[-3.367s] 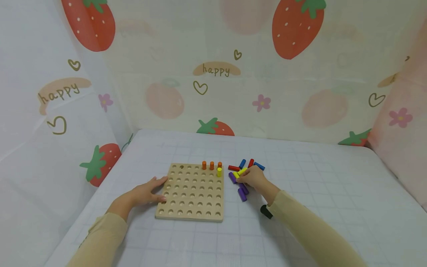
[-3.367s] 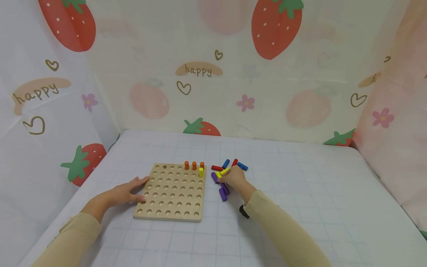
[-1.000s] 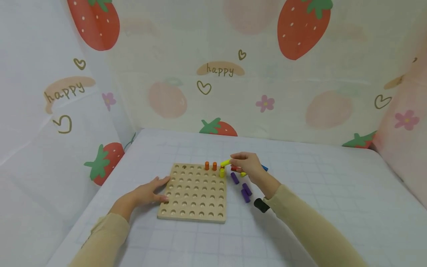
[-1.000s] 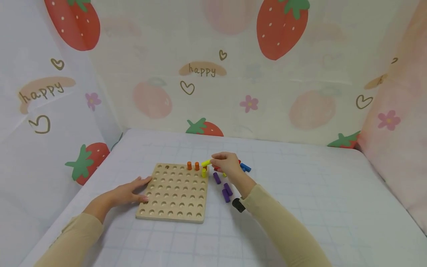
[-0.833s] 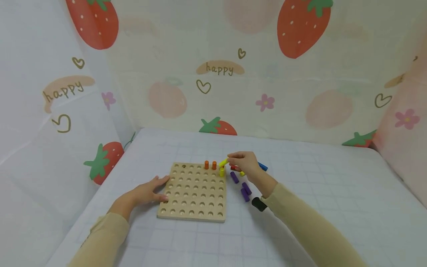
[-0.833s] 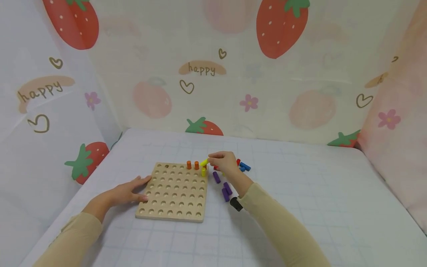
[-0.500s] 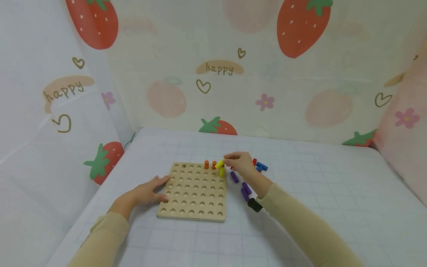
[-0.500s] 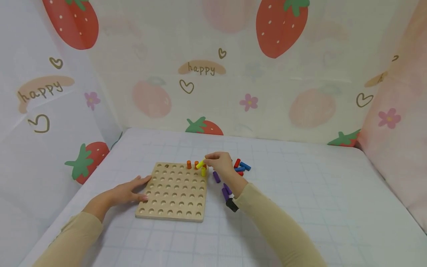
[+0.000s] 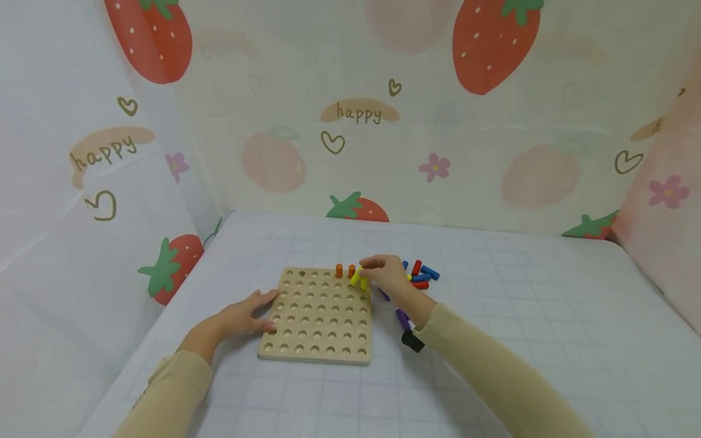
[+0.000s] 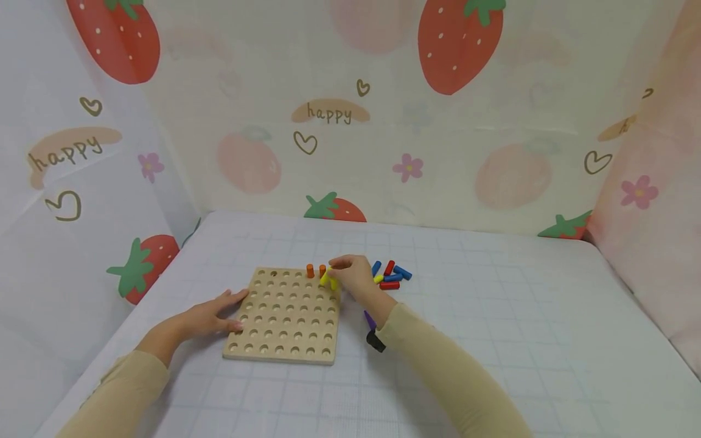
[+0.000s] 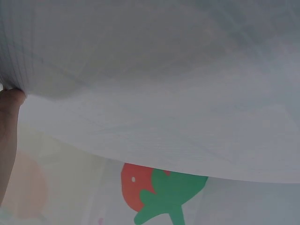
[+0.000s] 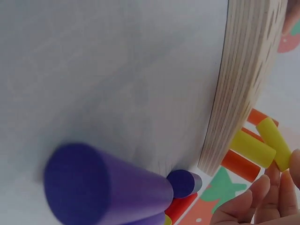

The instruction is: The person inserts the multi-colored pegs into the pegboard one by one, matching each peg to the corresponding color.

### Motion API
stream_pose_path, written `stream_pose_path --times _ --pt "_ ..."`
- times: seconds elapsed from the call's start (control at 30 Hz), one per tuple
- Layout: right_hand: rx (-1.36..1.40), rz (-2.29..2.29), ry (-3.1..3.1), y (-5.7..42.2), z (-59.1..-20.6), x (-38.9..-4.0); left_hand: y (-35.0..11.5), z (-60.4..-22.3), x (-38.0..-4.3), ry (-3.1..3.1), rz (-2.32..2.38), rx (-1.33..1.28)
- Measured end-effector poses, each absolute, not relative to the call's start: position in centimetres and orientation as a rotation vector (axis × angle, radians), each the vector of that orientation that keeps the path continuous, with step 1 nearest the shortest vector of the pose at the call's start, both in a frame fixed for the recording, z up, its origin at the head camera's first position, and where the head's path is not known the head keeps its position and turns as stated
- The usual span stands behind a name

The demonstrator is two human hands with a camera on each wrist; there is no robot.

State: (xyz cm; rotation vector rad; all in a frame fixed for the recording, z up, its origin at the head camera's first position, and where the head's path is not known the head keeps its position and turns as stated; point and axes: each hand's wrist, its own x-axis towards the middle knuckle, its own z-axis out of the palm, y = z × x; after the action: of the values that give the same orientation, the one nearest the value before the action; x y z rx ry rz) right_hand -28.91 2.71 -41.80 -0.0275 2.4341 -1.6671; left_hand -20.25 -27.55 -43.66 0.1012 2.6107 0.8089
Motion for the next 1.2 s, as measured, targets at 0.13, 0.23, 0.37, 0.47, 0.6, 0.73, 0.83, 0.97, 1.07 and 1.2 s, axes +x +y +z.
stream_pose_path --times 0.13,0.23,0.37,0.47,0.6,0.73,0.83,0.97,1.07,1.2 --pt "-0.061 -1.653 2.458 2.4 -42.0 -28.8 -27.5 -43.7 -20.1 2.617 0.800 0.094" --pt "-0.079 -1.636 2.480 2.2 -42.1 -28.8 -27.5 -43.6 -20.1 2.620 0.795 0.091" --pt "-0.111 -1.597 2.506 2.0 -42.2 -29.0 -27.5 -43.6 -20.1 2.620 0.799 0.094" --pt "-0.146 -1.545 2.526 1.9 -42.2 -29.1 -27.5 -43.6 -20.1 2.621 0.802 0.098" --pt "-0.176 -1.479 2.555 1.8 -42.3 -29.1 -27.4 -43.6 -20.1 2.624 0.802 0.102" --pt "-0.184 -1.460 2.564 1.6 -42.1 -29.0 -27.4 -43.5 -20.1 2.627 0.800 0.095" --pt "-0.194 -1.475 2.554 1.6 -41.9 -28.8 -27.3 -43.4 -20.0 2.628 0.809 0.099" --pt "-0.176 -1.500 2.541 1.9 -41.5 -28.4 -27.2 -43.4 -19.9 2.629 0.820 0.109" --pt "-0.166 -1.503 2.559 2.4 -41.4 -28.3 -27.1 -43.3 -19.9 2.631 0.810 0.116" --pt "-0.171 -1.534 2.571 3.7 -41.4 -28.6 -27.2 -43.3 -19.9 2.631 0.806 0.115"
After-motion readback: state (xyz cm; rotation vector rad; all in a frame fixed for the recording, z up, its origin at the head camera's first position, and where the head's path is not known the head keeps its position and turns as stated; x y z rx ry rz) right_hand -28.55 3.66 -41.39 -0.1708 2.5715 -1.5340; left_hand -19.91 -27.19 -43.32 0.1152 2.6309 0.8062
